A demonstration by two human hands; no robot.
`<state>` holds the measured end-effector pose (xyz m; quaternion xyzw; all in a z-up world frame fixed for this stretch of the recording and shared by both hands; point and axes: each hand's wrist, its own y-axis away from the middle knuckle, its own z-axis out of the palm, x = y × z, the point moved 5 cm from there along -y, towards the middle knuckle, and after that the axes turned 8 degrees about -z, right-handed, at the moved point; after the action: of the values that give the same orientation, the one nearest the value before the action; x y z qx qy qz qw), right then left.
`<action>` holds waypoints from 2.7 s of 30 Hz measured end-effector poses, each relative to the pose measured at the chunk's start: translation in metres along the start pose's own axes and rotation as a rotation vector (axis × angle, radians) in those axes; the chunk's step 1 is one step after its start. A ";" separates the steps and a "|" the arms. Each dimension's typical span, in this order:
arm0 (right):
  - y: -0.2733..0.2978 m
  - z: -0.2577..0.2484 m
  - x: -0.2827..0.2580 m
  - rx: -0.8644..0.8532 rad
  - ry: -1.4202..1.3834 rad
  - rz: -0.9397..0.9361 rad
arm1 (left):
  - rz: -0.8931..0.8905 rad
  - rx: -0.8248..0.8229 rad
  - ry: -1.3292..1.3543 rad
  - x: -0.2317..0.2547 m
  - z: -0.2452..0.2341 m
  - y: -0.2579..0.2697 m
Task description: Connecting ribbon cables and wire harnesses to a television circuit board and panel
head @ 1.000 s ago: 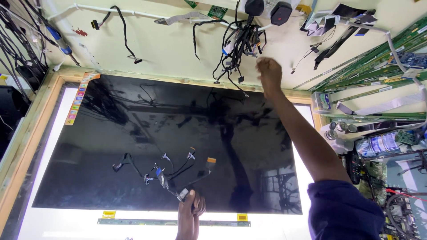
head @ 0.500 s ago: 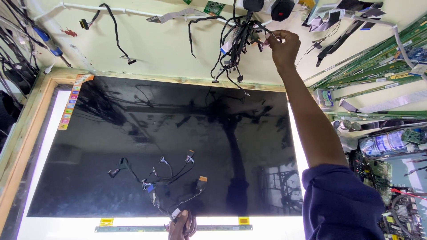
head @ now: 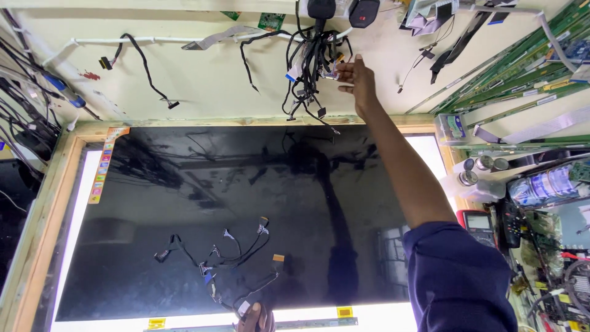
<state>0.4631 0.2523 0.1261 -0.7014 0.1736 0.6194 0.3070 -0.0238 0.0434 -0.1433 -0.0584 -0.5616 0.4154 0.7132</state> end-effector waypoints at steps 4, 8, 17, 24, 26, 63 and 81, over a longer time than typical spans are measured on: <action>0.000 0.027 0.039 0.037 -0.334 0.143 | 0.067 0.194 -0.103 -0.041 -0.001 0.033; 0.022 0.064 0.061 0.098 -0.800 0.108 | 0.330 0.690 0.001 -0.061 0.021 0.023; 0.099 0.125 0.054 0.151 -0.126 -0.206 | 0.510 1.638 0.185 -0.015 0.060 -0.026; 0.126 0.162 0.032 -0.017 0.200 -0.275 | 0.524 1.629 0.122 0.011 0.066 -0.044; 0.128 0.167 0.034 -0.028 0.185 -0.300 | 0.513 1.714 0.139 0.011 0.068 -0.046; -0.028 0.069 0.090 0.497 -0.292 0.083 | 0.574 1.700 0.149 0.002 0.071 -0.027; -0.016 0.009 0.070 0.180 -0.287 -0.103 | 0.523 1.712 0.242 -0.031 0.065 -0.009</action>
<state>0.4785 0.2792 0.0608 -0.5834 0.1467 0.6786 0.4215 -0.0753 -0.0078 -0.1386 0.3233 0.0499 0.8311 0.4498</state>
